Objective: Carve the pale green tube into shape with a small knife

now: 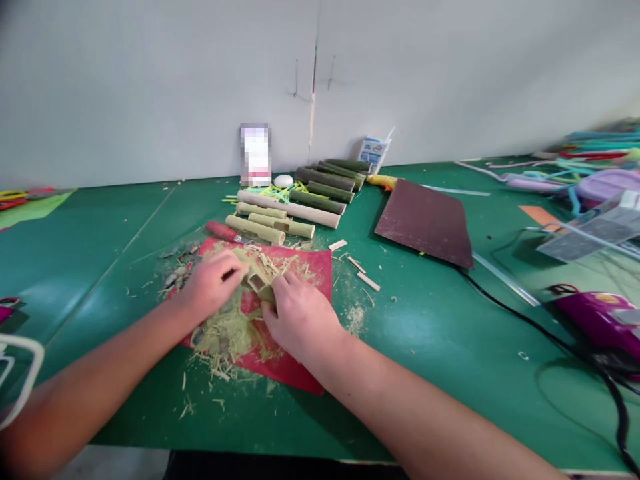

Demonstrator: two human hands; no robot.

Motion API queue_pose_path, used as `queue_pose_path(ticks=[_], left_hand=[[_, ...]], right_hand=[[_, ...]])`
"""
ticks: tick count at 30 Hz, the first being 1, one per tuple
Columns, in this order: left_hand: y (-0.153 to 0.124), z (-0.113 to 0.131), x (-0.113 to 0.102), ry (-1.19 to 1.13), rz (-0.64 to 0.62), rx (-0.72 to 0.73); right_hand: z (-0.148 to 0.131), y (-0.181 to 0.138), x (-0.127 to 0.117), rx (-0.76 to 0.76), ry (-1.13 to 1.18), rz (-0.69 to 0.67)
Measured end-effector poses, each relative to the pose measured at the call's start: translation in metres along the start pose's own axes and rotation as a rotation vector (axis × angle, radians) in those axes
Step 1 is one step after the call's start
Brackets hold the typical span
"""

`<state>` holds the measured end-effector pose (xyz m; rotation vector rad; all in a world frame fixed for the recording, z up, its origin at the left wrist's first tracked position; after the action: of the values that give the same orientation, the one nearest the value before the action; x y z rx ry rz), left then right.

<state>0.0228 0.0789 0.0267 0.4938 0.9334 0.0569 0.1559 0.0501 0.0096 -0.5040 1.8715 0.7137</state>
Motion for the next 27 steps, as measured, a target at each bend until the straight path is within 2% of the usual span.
queue_pose_path(ticks=[2,5,9,13,16,17,20,24,27], left_hand=[[0.0,0.001,0.001,-0.003,-0.022,0.012],[-0.001,-0.001,-0.005,0.044,0.057,-0.008],[-0.006,0.003,0.004,0.012,-0.055,0.022],[-0.005,-0.001,-0.004,0.033,0.056,-0.014],[-0.004,0.0,0.004,0.012,-0.043,0.01],[-0.003,-0.001,0.003,0.016,-0.042,0.005],[-0.002,-0.006,-0.007,0.054,0.078,-0.035],[-0.004,0.001,0.004,0.015,-0.042,0.011],[-0.004,0.004,0.0,0.026,0.03,0.006]], right_hand=[[0.0,0.0,0.0,0.002,0.007,-0.003],[0.001,0.0,0.0,0.006,0.005,0.003],[0.001,-0.001,0.001,0.016,0.01,-0.003],[0.002,0.0,0.0,0.022,0.015,-0.005],[0.002,0.0,0.001,0.023,0.024,-0.008],[0.002,0.0,0.001,0.024,0.025,-0.006],[0.001,0.0,0.0,0.016,0.017,-0.002],[0.002,0.0,0.0,0.015,0.016,-0.016],[0.003,0.0,0.0,0.025,0.009,-0.013]])
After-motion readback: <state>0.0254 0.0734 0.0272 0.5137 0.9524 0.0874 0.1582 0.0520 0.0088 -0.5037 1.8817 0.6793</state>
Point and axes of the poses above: each hand's wrist, its own y-axis towards the middle knuckle, its own x-axis out of the palm, z = x × y, the point moved 9 cm from there along y, towards the middle knuckle, and after that the axes turned 14 degrees about -x, right-handed, at the moved point
